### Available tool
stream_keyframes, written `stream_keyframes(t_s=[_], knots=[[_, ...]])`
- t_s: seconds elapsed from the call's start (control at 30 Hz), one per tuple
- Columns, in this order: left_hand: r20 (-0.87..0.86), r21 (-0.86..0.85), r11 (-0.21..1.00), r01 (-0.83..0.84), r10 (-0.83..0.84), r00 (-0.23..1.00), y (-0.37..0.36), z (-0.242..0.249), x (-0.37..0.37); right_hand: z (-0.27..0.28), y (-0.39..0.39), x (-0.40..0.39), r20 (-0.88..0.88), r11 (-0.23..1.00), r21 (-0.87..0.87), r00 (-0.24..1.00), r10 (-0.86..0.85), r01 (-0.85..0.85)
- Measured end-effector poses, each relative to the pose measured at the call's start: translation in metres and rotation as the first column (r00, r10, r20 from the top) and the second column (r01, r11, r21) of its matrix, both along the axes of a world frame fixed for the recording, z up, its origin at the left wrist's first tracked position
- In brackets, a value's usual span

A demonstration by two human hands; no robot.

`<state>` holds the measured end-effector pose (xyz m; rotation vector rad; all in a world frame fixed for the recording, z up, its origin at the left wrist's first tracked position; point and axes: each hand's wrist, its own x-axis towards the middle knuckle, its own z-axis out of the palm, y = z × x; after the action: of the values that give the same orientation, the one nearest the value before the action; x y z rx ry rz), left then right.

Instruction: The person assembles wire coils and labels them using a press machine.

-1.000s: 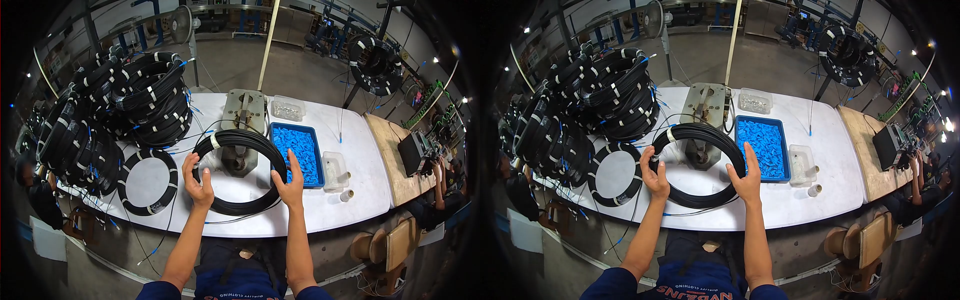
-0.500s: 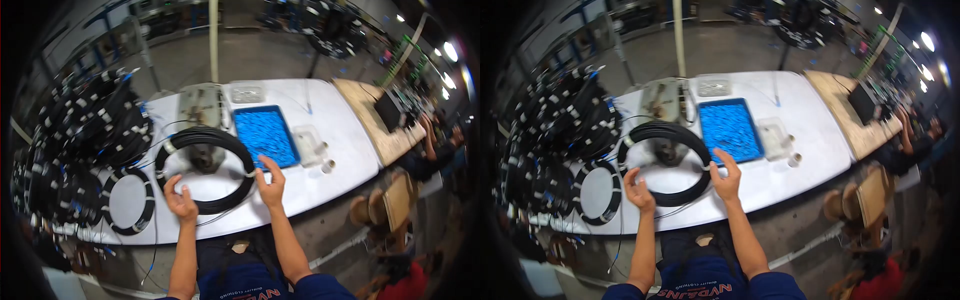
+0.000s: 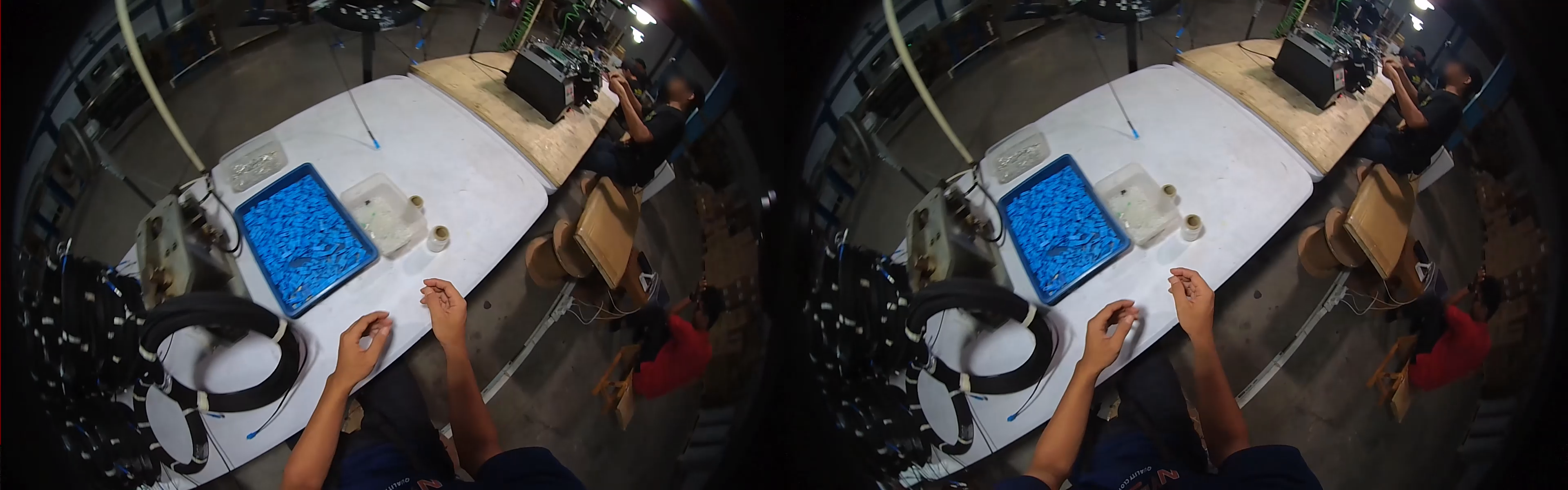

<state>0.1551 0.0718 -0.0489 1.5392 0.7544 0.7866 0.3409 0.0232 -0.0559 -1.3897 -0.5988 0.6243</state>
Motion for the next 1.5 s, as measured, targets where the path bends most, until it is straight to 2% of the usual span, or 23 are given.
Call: stream_keyframes(t_s=[0.07,0.13,0.2,0.3,0.33,0.4,0.43,0.53,0.67,0.77,0.83,0.87,0.93,0.97,1.0,1.03,1.17,1.23,1.33,1.4,1.5], knots=[[0.046,-0.084,0.995,0.048,-0.044,0.998,0.014,-0.015,0.036,-0.013,0.003,0.021,0.020,0.999,-0.030,0.999,-0.038,0.038],[0.012,-0.111,0.988,0.108,-0.107,0.994,0.031,-0.018,0.063,-0.019,0.008,0.037,0.039,0.995,-0.060,0.996,-0.079,0.082],[-0.070,0.069,0.995,0.067,-0.062,0.996,0.045,-0.019,0.090,-0.023,0.015,0.048,0.173,0.986,-0.073,0.976,-0.133,0.148],[-0.082,0.093,0.994,0.061,-0.054,0.995,0.060,-0.022,0.120,-0.022,0.027,0.061,0.205,0.981,-0.114,0.970,-0.134,0.160],[-0.072,0.118,0.992,0.043,-0.035,0.997,0.064,-0.025,0.126,-0.022,0.033,0.064,0.198,0.979,-0.124,0.970,-0.137,0.164],[-0.057,0.092,0.995,0.043,-0.037,0.998,0.068,-0.033,0.134,-0.023,0.045,0.069,0.401,0.966,-0.081,0.896,-0.193,0.244],[-0.034,0.074,0.997,0.036,-0.033,0.999,0.070,-0.036,0.138,-0.024,0.048,0.072,0.444,0.964,-0.101,0.878,-0.179,0.248],[-0.051,0.038,0.999,0.034,-0.032,0.998,0.071,-0.036,0.140,-0.019,0.061,0.076,0.521,0.952,-0.121,0.834,-0.178,0.280],[-0.046,0.053,0.998,0.040,-0.038,0.998,0.071,-0.036,0.140,-0.024,0.064,0.081,0.511,0.948,-0.201,0.852,-0.112,0.246],[-0.028,0.051,0.998,0.039,-0.038,0.999,0.067,-0.037,0.137,-0.029,0.058,0.080,0.426,0.959,-0.167,0.894,-0.140,0.230],[-0.008,0.003,0.999,0.039,-0.039,0.999,0.063,-0.034,0.133,-0.031,0.049,0.074,0.305,0.978,-0.133,0.945,-0.116,0.163],[-0.006,0.006,0.999,0.032,-0.032,0.999,0.061,-0.031,0.129,-0.031,0.044,0.068,0.306,0.979,-0.131,0.946,-0.110,0.156],[0.062,-0.104,0.994,0.019,-0.012,0.998,0.055,-0.015,0.122,-0.025,0.036,0.057,0.070,0.999,0.031,0.997,-0.014,0.012],[0.069,-0.100,0.995,-0.004,0.011,0.998,0.053,-0.010,0.117,-0.020,0.031,0.052,0.077,0.999,0.034,0.997,0.009,-0.012],[0.094,-0.121,0.993,-0.013,0.024,0.995,0.048,-0.005,0.107,-0.004,0.024,0.042,-0.025,0.995,0.068,0.997,0.080,-0.078],[0.119,-0.137,0.990,-0.023,0.040,0.992,0.045,0.001,0.097,0.008,0.018,0.032,-0.125,0.984,0.109,0.980,0.155,-0.141],[0.155,-0.133,0.980,-0.150,0.170,0.973,0.030,0.032,0.045,0.030,-0.002,-0.004,-0.140,0.913,0.161,0.907,0.397,-0.375],[0.076,-0.056,0.992,-0.117,0.121,0.990,0.020,0.043,0.013,0.040,-0.006,-0.030,-0.142,0.867,0.204,0.862,0.486,-0.455],[0.059,-0.109,0.977,-0.182,0.189,0.980,-0.002,0.048,-0.035,0.045,-0.016,-0.067,-0.176,0.767,0.257,0.752,0.635,-0.588],[0.036,-0.025,0.956,-0.292,0.293,0.956,-0.016,0.055,-0.065,0.043,-0.023,-0.092,-0.247,0.759,0.223,0.718,0.651,-0.612],[0.124,-0.088,0.901,-0.424,0.432,0.893,-0.037,0.063,-0.104,0.039,-0.023,-0.131,-0.247,0.692,0.278,0.647,0.722,-0.666]])
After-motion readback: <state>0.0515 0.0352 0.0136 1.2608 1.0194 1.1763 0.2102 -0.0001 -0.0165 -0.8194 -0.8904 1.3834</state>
